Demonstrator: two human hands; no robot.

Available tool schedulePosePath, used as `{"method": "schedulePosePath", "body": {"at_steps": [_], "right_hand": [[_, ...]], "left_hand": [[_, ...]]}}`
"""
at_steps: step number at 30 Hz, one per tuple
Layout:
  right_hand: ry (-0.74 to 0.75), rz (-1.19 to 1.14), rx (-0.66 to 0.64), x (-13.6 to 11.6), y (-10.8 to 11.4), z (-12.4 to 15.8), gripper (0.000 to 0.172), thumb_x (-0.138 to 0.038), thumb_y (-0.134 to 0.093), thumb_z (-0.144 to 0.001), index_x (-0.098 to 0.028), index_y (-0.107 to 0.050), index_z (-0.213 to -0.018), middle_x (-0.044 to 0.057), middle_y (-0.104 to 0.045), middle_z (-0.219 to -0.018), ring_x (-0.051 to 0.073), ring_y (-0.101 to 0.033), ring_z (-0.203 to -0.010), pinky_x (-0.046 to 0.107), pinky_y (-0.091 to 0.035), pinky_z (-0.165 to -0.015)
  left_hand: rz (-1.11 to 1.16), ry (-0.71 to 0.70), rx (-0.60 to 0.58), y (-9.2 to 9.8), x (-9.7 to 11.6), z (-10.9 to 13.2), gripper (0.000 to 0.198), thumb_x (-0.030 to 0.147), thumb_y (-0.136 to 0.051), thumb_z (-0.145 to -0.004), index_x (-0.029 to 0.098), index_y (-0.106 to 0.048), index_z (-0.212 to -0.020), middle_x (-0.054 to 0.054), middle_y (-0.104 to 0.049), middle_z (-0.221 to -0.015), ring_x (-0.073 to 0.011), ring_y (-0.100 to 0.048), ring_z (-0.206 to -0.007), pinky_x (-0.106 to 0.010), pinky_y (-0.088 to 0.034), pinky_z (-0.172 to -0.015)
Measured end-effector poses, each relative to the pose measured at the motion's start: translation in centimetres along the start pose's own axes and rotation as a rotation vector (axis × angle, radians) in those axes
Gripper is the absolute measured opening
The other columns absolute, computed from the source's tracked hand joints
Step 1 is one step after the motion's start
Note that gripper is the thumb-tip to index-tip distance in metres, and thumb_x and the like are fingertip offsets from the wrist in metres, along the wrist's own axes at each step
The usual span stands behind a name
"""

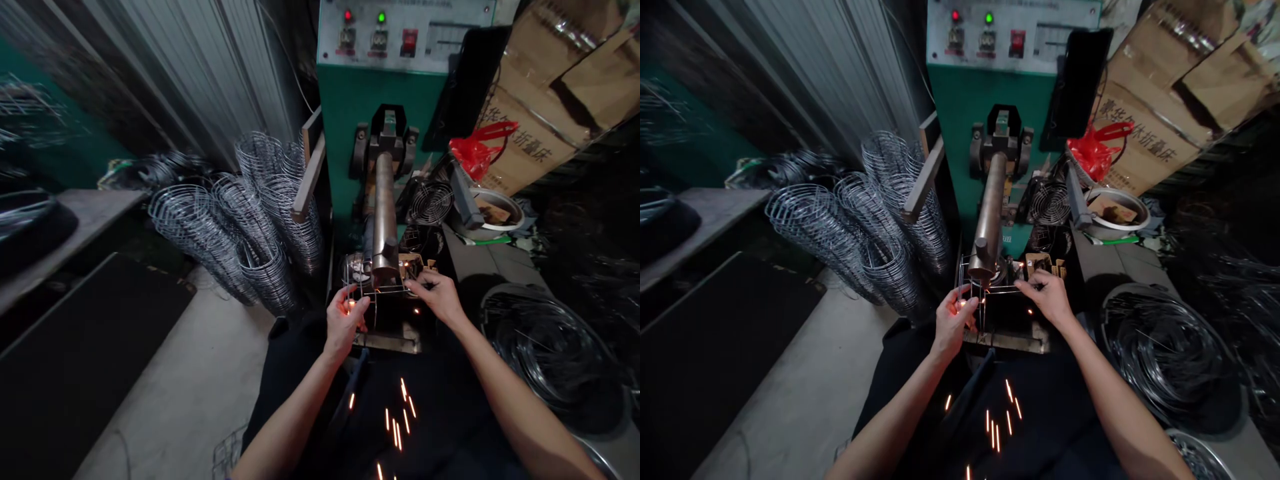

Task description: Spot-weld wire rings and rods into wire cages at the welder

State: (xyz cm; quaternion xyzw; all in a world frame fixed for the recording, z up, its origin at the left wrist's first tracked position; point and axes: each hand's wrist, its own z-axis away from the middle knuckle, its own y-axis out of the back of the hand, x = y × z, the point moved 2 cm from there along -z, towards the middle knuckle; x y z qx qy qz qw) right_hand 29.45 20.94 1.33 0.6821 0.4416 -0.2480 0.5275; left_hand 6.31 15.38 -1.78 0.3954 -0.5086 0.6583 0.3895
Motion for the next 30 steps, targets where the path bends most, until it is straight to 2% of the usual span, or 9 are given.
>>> {"method": "schedulePosePath", "body": {"at_steps": [5, 7, 9, 11, 14, 17, 20, 24, 30], "right_hand": [[0.012, 0.058, 0.056, -0.8, 0.4, 0.5, 0.044, -0.050, -0.068, -0.088, -0.018, -0.057, -0.060, -0.001, -0.051, -0.065, 0.015, -0.048, -0.063, 0.028, -0.035, -0.061], [0.014, 0.104, 0.084, -0.2, 1.6, 1.3, 0.035, -0.049, -0.065, -0.091, -0.018, -0.065, -0.075, 0.001, -0.059, -0.077, 0.017, -0.055, -0.073, 0.027, -0.040, -0.068], [-0.043, 0.224, 0.095, 2.1, 4.1, 2.9, 0.029, -0.046, -0.064, -0.092, -0.018, -0.068, -0.098, 0.005, -0.064, -0.096, 0.019, -0.059, -0.090, 0.027, -0.044, -0.081], [-0.282, 0.490, 0.097, 5.6, 7.9, 5.8, 0.028, -0.041, -0.063, -0.094, -0.020, -0.064, -0.113, 0.006, -0.062, -0.111, 0.019, -0.058, -0.102, 0.026, -0.043, -0.091], [-0.805, 0.835, 0.123, 10.8, 14.1, 12.4, 0.026, -0.030, -0.055, -0.098, -0.018, -0.060, -0.120, 0.011, -0.059, -0.119, 0.023, -0.058, -0.108, 0.030, -0.044, -0.092], [-1.041, 0.903, 0.161, 14.3, 17.3, 18.4, 0.028, -0.020, -0.056, -0.094, -0.008, -0.059, -0.120, 0.022, -0.058, -0.118, 0.031, -0.057, -0.109, 0.038, -0.047, -0.088], [-1.090, 0.897, 0.144, 16.5, 17.6, 21.4, 0.030, -0.010, -0.047, -0.094, -0.008, -0.058, -0.122, 0.021, -0.057, -0.122, 0.029, -0.056, -0.112, 0.036, -0.046, -0.091], [-1.075, 0.852, 0.139, 17.7, 17.2, 22.2, 0.031, -0.007, -0.046, -0.092, -0.010, -0.060, -0.119, 0.019, -0.058, -0.123, 0.027, -0.058, -0.110, 0.036, -0.045, -0.093], [-0.976, 0.713, 0.258, 15.4, 17.6, 21.9, 0.018, -0.014, -0.058, -0.085, -0.014, -0.062, -0.103, 0.014, -0.065, -0.100, 0.027, -0.063, -0.095, 0.035, -0.047, -0.084]], "left_hand": [[-0.068, 0.027, 0.019, 0.2, 0.7, 0.3, 0.061, 0.043, -0.080, -0.071, 0.013, -0.058, -0.119, 0.012, -0.046, -0.051, -0.0062, -0.046, -0.037, -0.019, -0.046, -0.037], [-0.133, 0.027, 0.056, 0.5, 1.1, 0.5, 0.061, 0.042, -0.082, -0.068, 0.014, -0.061, -0.118, 0.008, -0.056, -0.058, -0.0063, -0.050, -0.040, -0.018, -0.047, -0.039], [-0.156, 0.021, 0.087, 0.6, 1.3, 0.2, 0.061, 0.040, -0.084, -0.065, 0.015, -0.063, -0.117, 0.005, -0.063, -0.066, -0.0061, -0.052, -0.042, -0.018, -0.048, -0.040], [-0.162, 0.038, 0.110, 0.4, 1.1, -0.3, 0.061, 0.039, -0.086, -0.062, 0.016, -0.065, -0.114, 0.006, -0.063, -0.065, -0.0064, -0.053, -0.042, -0.018, -0.049, -0.040], [-0.190, 0.075, 0.134, 0.0, 0.8, -0.5, 0.060, 0.039, -0.087, -0.059, 0.016, -0.067, -0.112, 0.007, -0.061, -0.063, -0.0064, -0.053, -0.043, -0.016, -0.048, -0.040], [-0.189, 0.078, 0.191, -0.4, 0.8, 0.0, 0.057, 0.037, -0.087, -0.058, 0.016, -0.070, -0.107, 0.006, -0.062, -0.065, -0.0052, -0.053, -0.046, -0.013, -0.047, -0.042], [-0.165, 0.062, 0.225, -0.7, 0.9, 0.3, 0.055, 0.036, -0.087, -0.057, 0.017, -0.070, -0.106, 0.004, -0.065, -0.072, -0.0053, -0.056, -0.052, -0.012, -0.050, -0.046], [-0.158, 0.041, 0.195, -1.2, 1.1, 0.4, 0.054, 0.034, -0.087, -0.058, 0.016, -0.070, -0.106, 0.005, -0.062, -0.069, -0.0054, -0.052, -0.048, -0.014, -0.048, -0.042], [-0.193, 0.030, 0.190, -1.5, 1.4, 0.7, 0.054, 0.037, -0.086, -0.059, 0.014, -0.068, -0.105, 0.007, -0.055, -0.058, -0.0076, -0.048, -0.043, -0.018, -0.046, -0.036]]}}
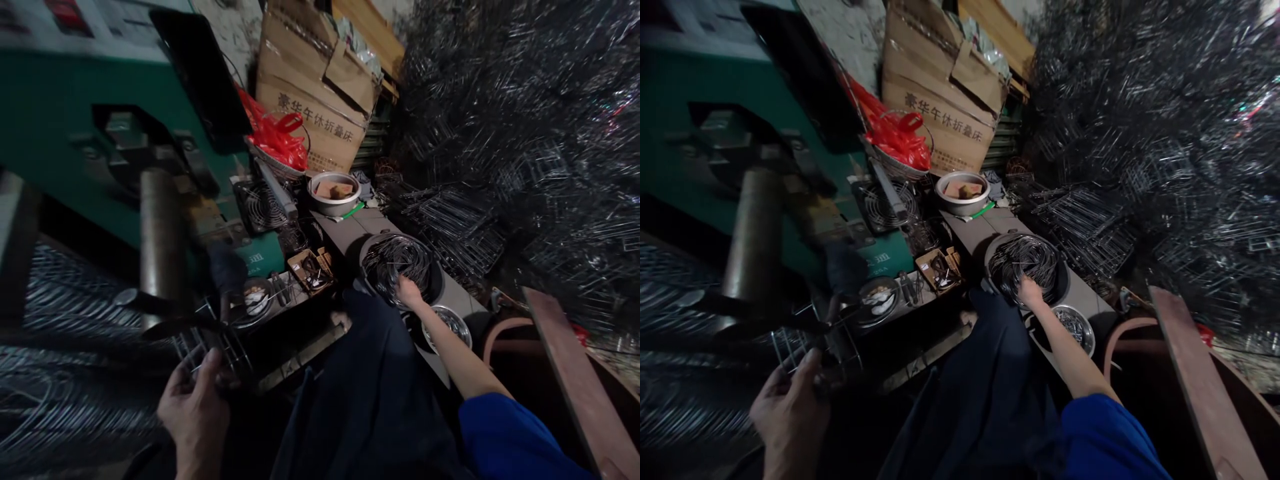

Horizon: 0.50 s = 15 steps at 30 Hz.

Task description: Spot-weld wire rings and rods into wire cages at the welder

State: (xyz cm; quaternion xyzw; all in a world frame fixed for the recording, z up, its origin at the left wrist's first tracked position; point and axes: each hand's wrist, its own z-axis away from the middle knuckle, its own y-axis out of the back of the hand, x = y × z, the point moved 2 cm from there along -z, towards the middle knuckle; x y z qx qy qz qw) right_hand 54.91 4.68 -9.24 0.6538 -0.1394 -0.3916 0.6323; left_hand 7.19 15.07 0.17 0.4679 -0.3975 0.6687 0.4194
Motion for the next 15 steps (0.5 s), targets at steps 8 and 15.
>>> {"method": "schedulePosePath", "body": {"at_steps": [8, 15], "right_hand": [[0.398, -0.784, 0.111, -8.7, 6.9, 3.6, 0.027, -0.044, -0.050, -0.094, -0.021, -0.050, -0.107, 0.002, -0.057, -0.087, 0.018, -0.055, -0.077, 0.028, -0.046, -0.072], [0.561, -1.131, -0.328, -20.3, 4.7, 8.6, 0.037, -0.051, -0.064, -0.090, -0.017, -0.059, -0.077, -0.002, -0.043, -0.069, 0.014, -0.038, -0.065, 0.025, -0.031, -0.061]], "left_hand": [[-0.123, -0.034, -0.036, 3.7, -1.7, 3.4, 0.066, 0.040, -0.086, -0.060, 0.017, -0.066, -0.118, 0.007, -0.054, -0.062, -0.0068, -0.049, -0.046, -0.017, -0.047, -0.039], [-0.034, 0.016, -0.091, 4.6, -2.7, 6.6, 0.066, 0.043, -0.084, -0.064, 0.016, -0.061, -0.120, 0.008, -0.047, -0.063, -0.0063, -0.046, -0.045, -0.017, -0.045, -0.036]]}}
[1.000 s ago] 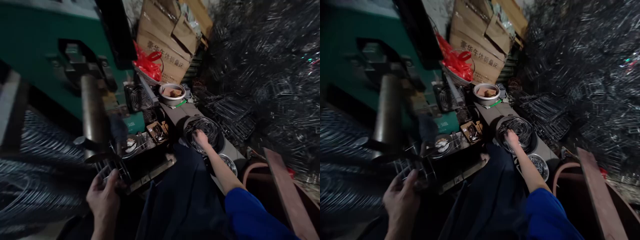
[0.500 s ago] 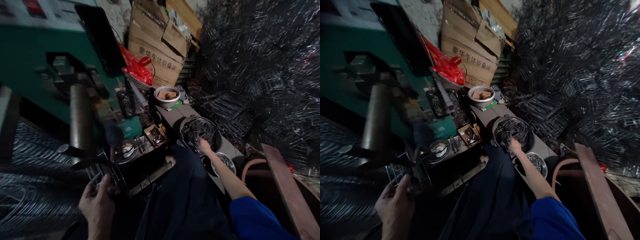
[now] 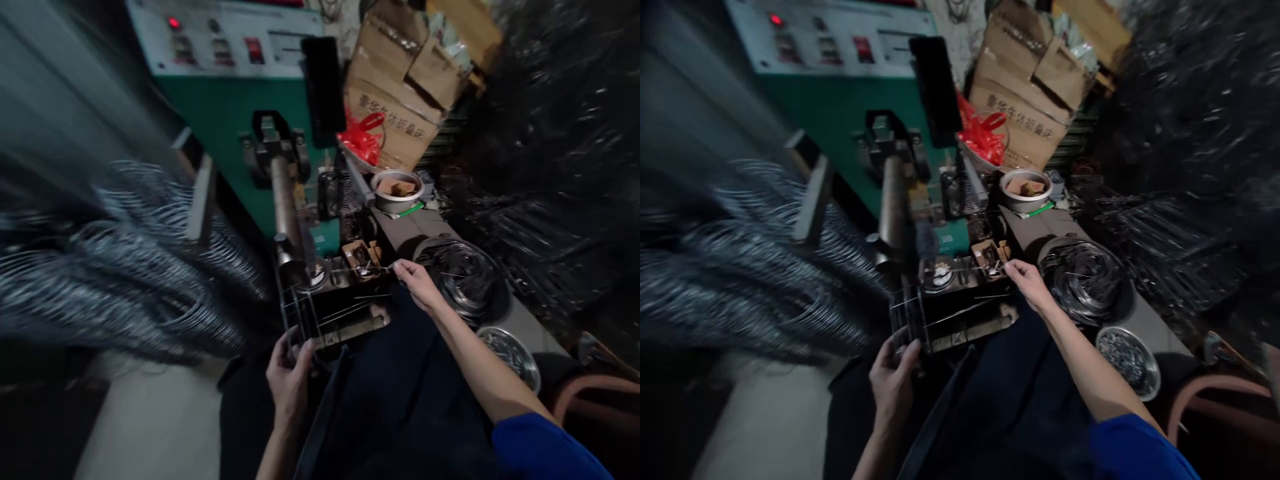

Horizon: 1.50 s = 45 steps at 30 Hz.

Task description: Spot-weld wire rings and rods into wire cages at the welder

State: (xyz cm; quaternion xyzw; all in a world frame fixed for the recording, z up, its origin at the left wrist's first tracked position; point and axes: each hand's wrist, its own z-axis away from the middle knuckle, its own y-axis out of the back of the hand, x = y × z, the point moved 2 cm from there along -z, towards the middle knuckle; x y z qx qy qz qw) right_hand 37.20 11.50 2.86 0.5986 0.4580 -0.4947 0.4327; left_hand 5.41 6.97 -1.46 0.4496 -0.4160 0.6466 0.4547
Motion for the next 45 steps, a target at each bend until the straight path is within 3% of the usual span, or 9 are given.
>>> {"method": "schedulePosePath", "body": {"at_steps": [5, 10, 23, 45], "right_hand": [[0.012, -0.091, 0.063, 2.1, -5.7, 0.6, 0.051, -0.049, -0.074, -0.082, -0.019, -0.040, -0.059, -0.005, -0.029, -0.062, 0.012, -0.026, -0.060, 0.026, -0.024, -0.058], [-0.027, -0.040, 0.018, 4.2, -7.8, 0.4, 0.055, -0.054, -0.076, -0.077, -0.019, -0.038, -0.057, -0.005, -0.030, -0.060, 0.012, -0.026, -0.059, 0.027, -0.023, -0.058], [-0.023, -0.008, 0.050, 6.7, -7.0, -2.4, 0.059, -0.060, -0.074, -0.074, -0.020, -0.033, -0.057, -0.005, -0.026, -0.060, 0.012, -0.023, -0.058, 0.026, -0.024, -0.056], [-0.023, -0.035, 0.042, 6.7, -7.5, -5.1, 0.063, -0.063, -0.076, -0.068, -0.021, -0.033, -0.053, -0.005, -0.028, -0.056, 0.012, -0.025, -0.056, 0.025, -0.025, -0.055]], "left_hand": [[0.071, 0.006, -0.056, 0.4, 0.0, 0.1, 0.060, 0.041, -0.080, -0.073, 0.018, -0.056, -0.123, 0.010, -0.043, -0.062, -0.0049, -0.044, -0.042, -0.017, -0.045, -0.037], [0.081, -0.004, -0.062, 0.4, 0.3, -0.2, 0.059, 0.041, -0.078, -0.075, 0.017, -0.054, -0.123, 0.011, -0.043, -0.061, -0.0043, -0.043, -0.041, -0.017, -0.045, -0.039], [0.182, 0.022, -0.015, -1.2, 0.4, -1.5, 0.063, 0.044, -0.082, -0.069, 0.015, -0.057, -0.119, 0.012, -0.036, -0.056, -0.0031, -0.036, -0.040, -0.016, -0.040, -0.039], [0.204, -0.011, -0.025, -2.1, 0.7, -3.8, 0.064, 0.047, -0.081, -0.069, 0.015, -0.058, -0.119, 0.013, -0.031, -0.056, -0.0035, -0.032, -0.040, -0.017, -0.042, -0.036]]}}
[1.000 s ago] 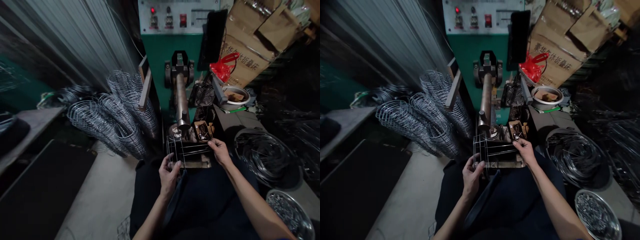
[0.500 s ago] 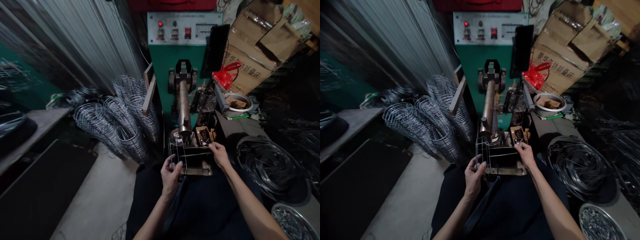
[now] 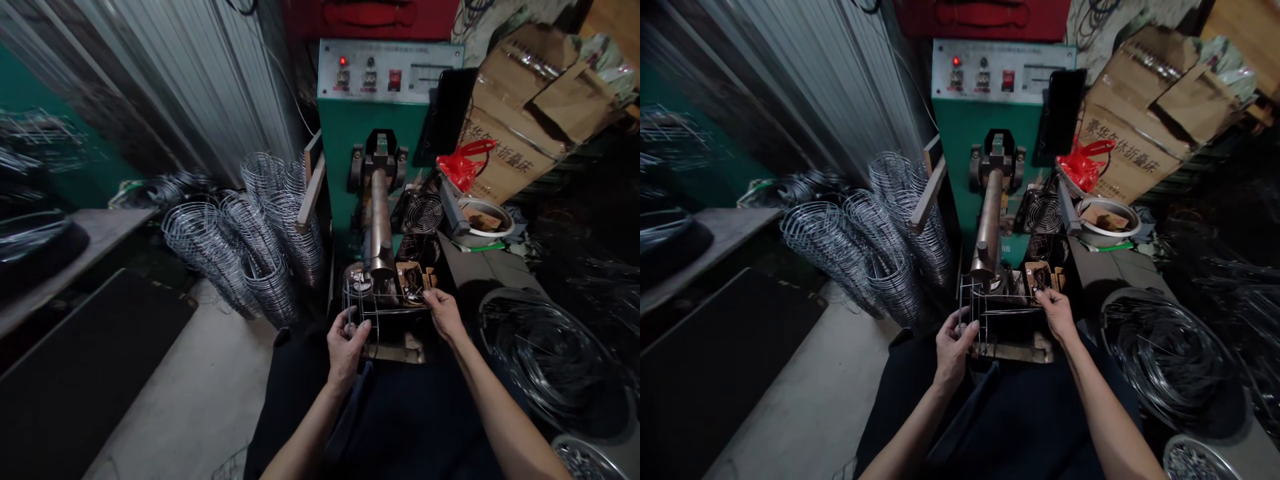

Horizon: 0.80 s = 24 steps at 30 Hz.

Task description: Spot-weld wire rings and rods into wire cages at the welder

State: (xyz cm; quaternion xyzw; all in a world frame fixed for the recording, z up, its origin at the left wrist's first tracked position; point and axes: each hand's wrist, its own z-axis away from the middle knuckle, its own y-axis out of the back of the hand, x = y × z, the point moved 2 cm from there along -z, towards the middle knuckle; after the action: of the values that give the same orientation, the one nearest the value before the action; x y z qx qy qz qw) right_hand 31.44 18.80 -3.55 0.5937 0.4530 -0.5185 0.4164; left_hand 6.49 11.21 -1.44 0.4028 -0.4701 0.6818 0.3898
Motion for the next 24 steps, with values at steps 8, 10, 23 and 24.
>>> {"method": "schedulePosePath", "body": {"at_steps": [8, 10, 23, 24], "right_hand": [[-0.009, 0.037, -0.017, 0.2, -0.1, -1.0, 0.062, -0.063, -0.075, -0.071, -0.020, -0.034, -0.054, -0.006, -0.028, -0.056, 0.011, -0.024, -0.055, 0.026, -0.022, -0.055], [-0.006, 0.053, -0.030, 0.0, 0.2, -1.0, 0.062, -0.063, -0.074, -0.072, -0.021, -0.032, -0.054, -0.006, -0.027, -0.056, 0.011, -0.024, -0.055, 0.026, -0.022, -0.054], [-0.501, 0.312, -0.737, -0.6, 4.4, 7.8, 0.054, -0.065, -0.065, -0.082, -0.020, -0.057, -0.110, -0.004, -0.053, -0.060, 0.012, -0.048, -0.040, 0.020, -0.036, -0.037], [-0.541, 0.293, -0.778, 0.3, 4.1, 8.6, 0.058, -0.064, -0.069, -0.079, -0.021, -0.056, -0.116, -0.005, -0.053, -0.062, 0.011, -0.049, -0.042, 0.019, -0.036, -0.037]], "left_hand": [[-0.013, 0.000, -0.026, -0.3, 0.1, -0.9, 0.063, 0.047, -0.079, -0.071, 0.014, -0.055, -0.120, 0.013, -0.039, -0.053, -0.0048, -0.038, -0.036, -0.018, -0.040, -0.034], [-0.027, -0.009, -0.029, -0.5, 0.1, -0.8, 0.064, 0.046, -0.079, -0.071, 0.014, -0.055, -0.121, 0.013, -0.039, -0.053, -0.0048, -0.039, -0.036, -0.017, -0.040, -0.035], [0.087, 0.201, -0.520, 7.2, 6.0, 4.9, 0.113, 0.030, -0.087, -0.066, 0.030, -0.015, -0.153, -0.020, -0.060, -0.130, -0.0287, -0.066, -0.104, -0.040, -0.051, -0.087], [0.107, 0.217, -0.474, 8.0, 5.4, 4.7, 0.114, 0.034, -0.088, -0.065, 0.031, -0.015, -0.152, -0.022, -0.055, -0.137, -0.0302, -0.066, -0.106, -0.041, -0.051, -0.088]]}}
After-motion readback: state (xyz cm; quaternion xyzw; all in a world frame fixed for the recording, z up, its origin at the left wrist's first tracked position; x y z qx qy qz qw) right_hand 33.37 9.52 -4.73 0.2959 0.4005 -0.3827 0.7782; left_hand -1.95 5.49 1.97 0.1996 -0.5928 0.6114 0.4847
